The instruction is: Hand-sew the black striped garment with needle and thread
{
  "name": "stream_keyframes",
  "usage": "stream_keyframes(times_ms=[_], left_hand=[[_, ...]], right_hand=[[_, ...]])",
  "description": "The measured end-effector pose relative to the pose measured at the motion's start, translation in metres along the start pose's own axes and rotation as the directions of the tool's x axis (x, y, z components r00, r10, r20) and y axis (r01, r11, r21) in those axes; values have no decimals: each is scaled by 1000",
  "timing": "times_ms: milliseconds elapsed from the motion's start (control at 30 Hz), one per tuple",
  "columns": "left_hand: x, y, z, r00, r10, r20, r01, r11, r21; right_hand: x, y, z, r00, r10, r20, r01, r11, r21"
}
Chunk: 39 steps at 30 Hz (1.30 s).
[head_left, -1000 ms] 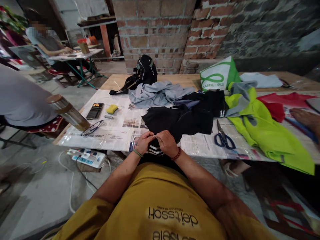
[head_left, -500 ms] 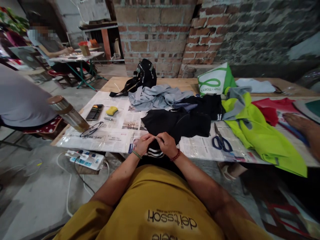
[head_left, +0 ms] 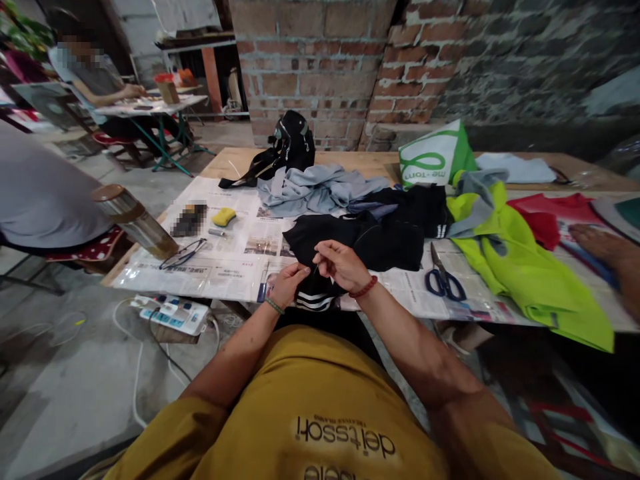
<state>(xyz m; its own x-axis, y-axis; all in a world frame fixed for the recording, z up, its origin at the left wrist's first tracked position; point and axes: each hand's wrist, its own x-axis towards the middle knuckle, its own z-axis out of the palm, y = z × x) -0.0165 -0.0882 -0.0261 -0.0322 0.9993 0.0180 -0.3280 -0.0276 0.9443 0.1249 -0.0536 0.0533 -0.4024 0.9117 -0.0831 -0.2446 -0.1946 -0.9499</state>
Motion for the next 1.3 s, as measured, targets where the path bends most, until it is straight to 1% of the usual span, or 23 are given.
stream_keyframes(times_ms=[67, 100, 167, 233, 333, 433, 500, 600, 700, 833, 967, 1067, 1200, 1300], left_hand=[[0, 0, 0, 1000, -7, 0, 7, 1000, -7], [0, 0, 0, 1000, -11, -4, 10, 1000, -12], [1, -1, 0, 1000, -10, -16, 9, 1000, -19], [2, -3, -1, 1000, -4, -23, 4, 1000, -15], [2, -5, -2, 1000, -11, -24, 11, 1000, 0], [2, -5, -2, 999, -19, -28, 19, 1000, 3], [2, -4, -1, 999, -18, -38, 19, 1000, 11], [2, -3, -1, 999, -16, -48, 17, 1000, 25], [2, -2, -1, 999, -15, -44, 16, 1000, 22], [2, -2, -1, 999, -16, -37, 16, 1000, 24], [2, -2, -1, 999, -24, -43, 24, 1000, -1], [1, -1, 0, 998, -37, -50, 37, 999, -6], [1, -1, 0, 998, -43, -53, 43, 999, 2], [1, -1, 0, 998, -37, -54, 38, 999, 7]], right_hand=[[5, -7, -3, 987, 158, 39, -162, 974, 161], [7, -10, -4, 979, 199, 38, -203, 955, 214], [13, -17, -7, 978, 207, 9, -201, 941, 272], [20, -22, -10, 989, 146, -33, -131, 951, 279], [29, -26, -15, 995, 7, -99, 16, 971, 237], [37, -28, -20, 975, -167, -147, 189, 971, 145], [43, -30, -24, 944, -280, -174, 294, 954, 58], [52, -35, -29, 882, -416, -221, 413, 909, -64], [60, -39, -34, 814, -527, -244, 496, 850, -179], [66, -44, -36, 725, -655, -212, 575, 746, -336], [63, -49, -35, 629, -763, -149, 617, 606, -502], [59, -54, -34, 571, -815, -92, 618, 502, -606], [58, -65, -37, 513, -857, -48, 606, 401, -687], [62, -73, -42, 489, -872, -33, 607, 367, -705]])
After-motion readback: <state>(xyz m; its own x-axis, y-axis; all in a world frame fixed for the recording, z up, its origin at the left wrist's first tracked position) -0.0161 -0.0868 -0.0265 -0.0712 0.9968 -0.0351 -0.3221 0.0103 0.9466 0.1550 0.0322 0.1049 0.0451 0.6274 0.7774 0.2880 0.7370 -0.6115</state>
